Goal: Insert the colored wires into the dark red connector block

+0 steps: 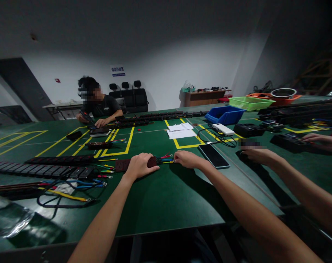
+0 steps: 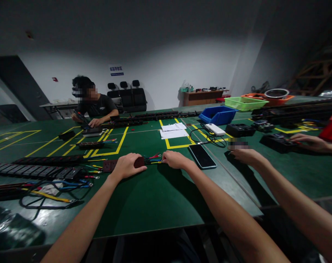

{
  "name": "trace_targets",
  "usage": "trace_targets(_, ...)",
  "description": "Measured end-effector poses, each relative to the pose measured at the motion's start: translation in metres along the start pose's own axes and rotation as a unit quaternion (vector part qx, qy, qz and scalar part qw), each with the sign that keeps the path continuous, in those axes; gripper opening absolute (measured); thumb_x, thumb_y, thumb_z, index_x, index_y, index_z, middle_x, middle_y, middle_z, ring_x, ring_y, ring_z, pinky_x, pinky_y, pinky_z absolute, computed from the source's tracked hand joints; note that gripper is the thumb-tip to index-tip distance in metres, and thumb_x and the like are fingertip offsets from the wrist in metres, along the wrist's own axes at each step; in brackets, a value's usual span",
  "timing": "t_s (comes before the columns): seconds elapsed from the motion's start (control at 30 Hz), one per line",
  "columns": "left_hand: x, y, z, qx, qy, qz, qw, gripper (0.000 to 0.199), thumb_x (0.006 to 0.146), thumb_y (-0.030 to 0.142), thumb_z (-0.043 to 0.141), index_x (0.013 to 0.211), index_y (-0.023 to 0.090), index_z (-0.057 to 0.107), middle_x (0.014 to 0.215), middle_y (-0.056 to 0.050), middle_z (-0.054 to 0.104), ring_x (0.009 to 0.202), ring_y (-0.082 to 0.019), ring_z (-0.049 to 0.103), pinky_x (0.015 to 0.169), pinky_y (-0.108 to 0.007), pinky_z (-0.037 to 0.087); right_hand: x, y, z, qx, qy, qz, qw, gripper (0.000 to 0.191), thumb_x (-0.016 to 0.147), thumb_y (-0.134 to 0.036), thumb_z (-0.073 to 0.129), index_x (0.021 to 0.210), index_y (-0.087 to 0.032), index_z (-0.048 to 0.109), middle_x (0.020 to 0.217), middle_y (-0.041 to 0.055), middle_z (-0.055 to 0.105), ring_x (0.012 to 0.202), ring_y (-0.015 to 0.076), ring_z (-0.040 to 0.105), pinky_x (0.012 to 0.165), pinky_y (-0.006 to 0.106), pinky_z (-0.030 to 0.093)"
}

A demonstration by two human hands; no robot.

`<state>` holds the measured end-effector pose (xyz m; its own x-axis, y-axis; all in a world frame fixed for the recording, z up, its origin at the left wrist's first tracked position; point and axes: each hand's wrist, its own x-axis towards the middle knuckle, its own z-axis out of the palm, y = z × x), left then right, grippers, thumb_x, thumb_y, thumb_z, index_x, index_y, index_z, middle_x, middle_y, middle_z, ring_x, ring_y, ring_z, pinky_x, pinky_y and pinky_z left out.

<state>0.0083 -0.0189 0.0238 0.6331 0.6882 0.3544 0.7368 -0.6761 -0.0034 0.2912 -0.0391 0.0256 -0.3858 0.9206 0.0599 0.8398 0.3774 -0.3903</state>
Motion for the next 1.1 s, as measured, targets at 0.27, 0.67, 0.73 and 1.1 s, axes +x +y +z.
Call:
trace_targets(0.27, 0.0, 0.0001, -0.0001, 0.007, -0.006, 0.0, 1.0, 0.056, 0.086, 0.071, 0.053, 0.109, 0.021, 0.063, 0.102, -0.008, 0.069, 0.094, -0.025, 0.064, 0.078, -0.034, 0.049, -0.0007, 0.0016, -0.0004, 0.018, 0.005, -0.002, 1.0, 0.014, 0.091, -0.024, 0.056, 0.084, -0.031, 0.066, 0.096, 0.009, 0.07, 0.089, 0.0228, 0.065, 0.072, 0.034, 0.043)
trace_targets(0.67, -0.0001, -0.001, 0.0012, 0.01, -0.006, -0.002, 1.0, 0.057, 0.085, 0.072, 0.053, 0.109, 0.022, 0.063, 0.1, -0.008, 0.07, 0.093, -0.026, 0.065, 0.076, -0.034, 0.049, 0.0, 0.0009, -0.001, 0.032, 0.013, 0.011, 0.999, 0.014, 0.092, -0.026, 0.058, 0.083, -0.029, 0.068, 0.094, 0.0095, 0.071, 0.089, 0.0224, 0.067, 0.074, 0.032, 0.046)
trace_targets(0.73, -0.0002, -0.0007, 0.0008, 0.007, -0.007, 0.0, 1.0, 0.057, 0.086, 0.072, 0.052, 0.109, 0.022, 0.063, 0.1, -0.008, 0.07, 0.093, -0.026, 0.064, 0.076, -0.034, 0.049, -0.0006, 0.0005, -0.0016, 0.034, 0.01, 0.007, 0.999, 0.016, 0.092, -0.026, 0.057, 0.081, -0.03, 0.068, 0.094, 0.0092, 0.071, 0.088, 0.0218, 0.067, 0.074, 0.032, 0.046)
trace_targets(1.1, 0.0, 0.0002, -0.0006, -0.002, -0.006, 0.004, 1.0, 0.057, 0.085, 0.072, 0.052, 0.109, 0.021, 0.063, 0.1, -0.008, 0.07, 0.091, -0.025, 0.064, 0.075, -0.034, 0.049, -0.0006, -0.0011, -0.0021, 0.029, -0.005, 0.004, 1.0, 0.014, 0.09, -0.029, 0.059, 0.079, -0.031, 0.067, 0.091, 0.008, 0.071, 0.084, 0.0206, 0.066, 0.073, 0.031, 0.045)
